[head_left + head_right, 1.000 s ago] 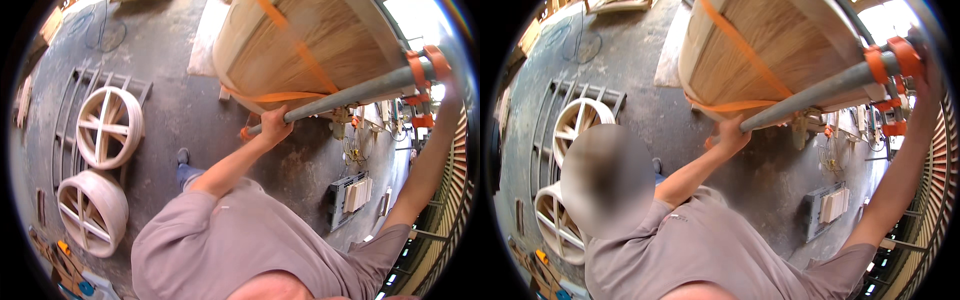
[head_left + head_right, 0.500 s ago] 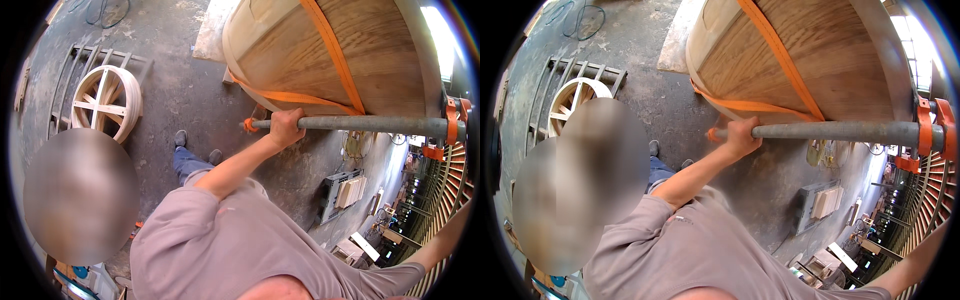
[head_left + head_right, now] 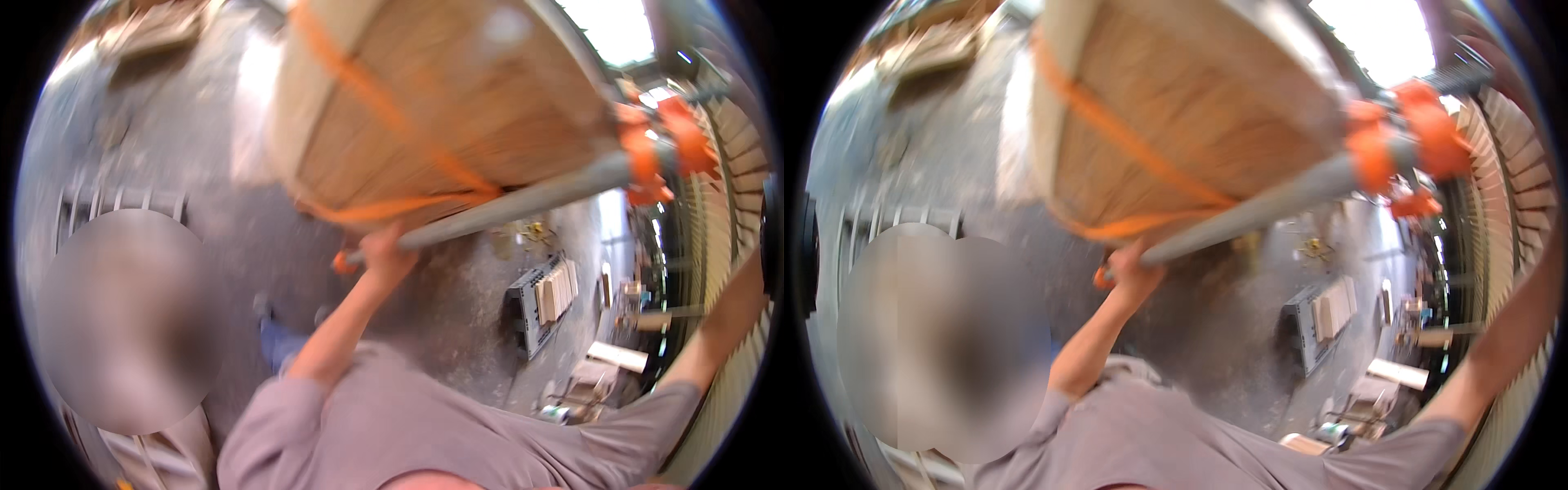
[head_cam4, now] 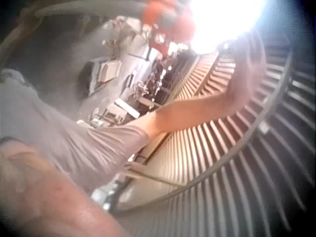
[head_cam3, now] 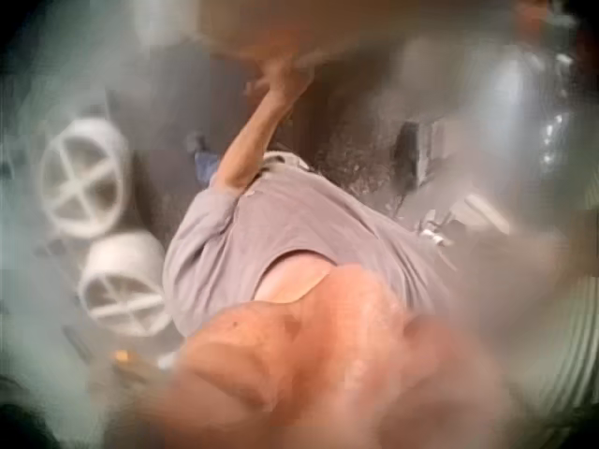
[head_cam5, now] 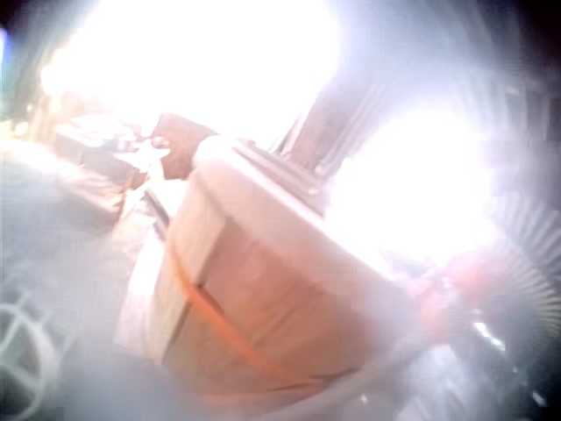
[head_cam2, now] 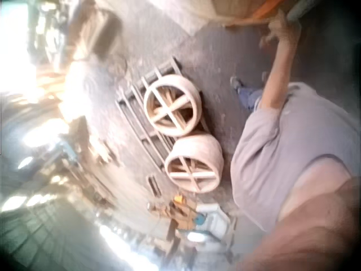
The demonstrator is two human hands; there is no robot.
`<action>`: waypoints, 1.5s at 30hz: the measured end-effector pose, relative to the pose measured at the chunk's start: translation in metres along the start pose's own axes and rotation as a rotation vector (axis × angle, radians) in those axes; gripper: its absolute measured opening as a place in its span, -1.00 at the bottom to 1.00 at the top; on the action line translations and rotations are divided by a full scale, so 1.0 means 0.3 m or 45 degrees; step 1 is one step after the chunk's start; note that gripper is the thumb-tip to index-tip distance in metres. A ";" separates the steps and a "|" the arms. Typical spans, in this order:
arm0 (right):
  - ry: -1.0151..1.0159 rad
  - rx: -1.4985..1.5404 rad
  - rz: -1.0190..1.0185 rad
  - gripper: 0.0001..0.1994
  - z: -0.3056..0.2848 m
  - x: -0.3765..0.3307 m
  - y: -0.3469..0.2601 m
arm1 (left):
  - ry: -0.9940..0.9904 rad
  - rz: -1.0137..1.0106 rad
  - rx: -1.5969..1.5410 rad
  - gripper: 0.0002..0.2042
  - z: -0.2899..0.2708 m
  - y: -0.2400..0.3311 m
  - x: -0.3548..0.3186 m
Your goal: The person assembles a wooden barrel by inserting staves into a clamped circular frame and securing them with a hammer. They repeatedly adjust orange clamps and a tension strap around the barrel to maintain alignment while adding more staves.
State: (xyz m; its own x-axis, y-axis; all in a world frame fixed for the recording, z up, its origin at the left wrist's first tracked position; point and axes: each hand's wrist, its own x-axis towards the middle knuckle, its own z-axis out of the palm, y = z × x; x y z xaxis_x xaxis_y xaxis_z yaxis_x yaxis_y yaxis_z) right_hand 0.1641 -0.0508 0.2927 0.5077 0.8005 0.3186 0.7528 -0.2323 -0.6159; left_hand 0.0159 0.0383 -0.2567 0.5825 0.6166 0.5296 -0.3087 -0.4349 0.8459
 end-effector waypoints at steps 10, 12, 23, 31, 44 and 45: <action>-0.377 -0.687 0.081 -0.49 0.102 -0.027 -0.216 | -0.132 -0.300 -0.016 -0.83 -0.016 -0.041 -0.005; -0.362 -0.719 0.034 -0.47 0.111 -0.018 -0.230 | -0.110 -0.293 -0.096 -0.81 -0.036 -0.043 0.005; 0.465 -0.106 0.199 -0.45 0.331 -0.122 -0.108 | 0.128 0.012 0.049 -0.90 -0.081 -0.006 0.068; 0.885 -0.502 0.299 -0.75 0.342 -0.111 -0.051 | 0.037 -0.091 0.067 -0.91 -0.046 -0.014 0.013; 0.502 0.187 0.033 -0.70 0.318 -0.160 0.024 | 0.088 -0.021 0.058 -0.98 -0.031 -0.009 0.006; 0.484 0.213 0.043 -0.70 0.312 -0.161 0.021 | 0.097 0.001 0.045 -0.93 -0.030 -0.004 0.008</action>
State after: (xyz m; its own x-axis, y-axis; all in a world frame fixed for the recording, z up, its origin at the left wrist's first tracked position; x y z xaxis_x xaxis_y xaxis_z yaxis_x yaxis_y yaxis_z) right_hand 0.1051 -0.0392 0.2058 0.6730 0.5258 0.5201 0.6705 -0.1370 -0.7291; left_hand 0.0109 0.0463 -0.2559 0.5226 0.6639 0.5349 -0.2818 -0.4576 0.8433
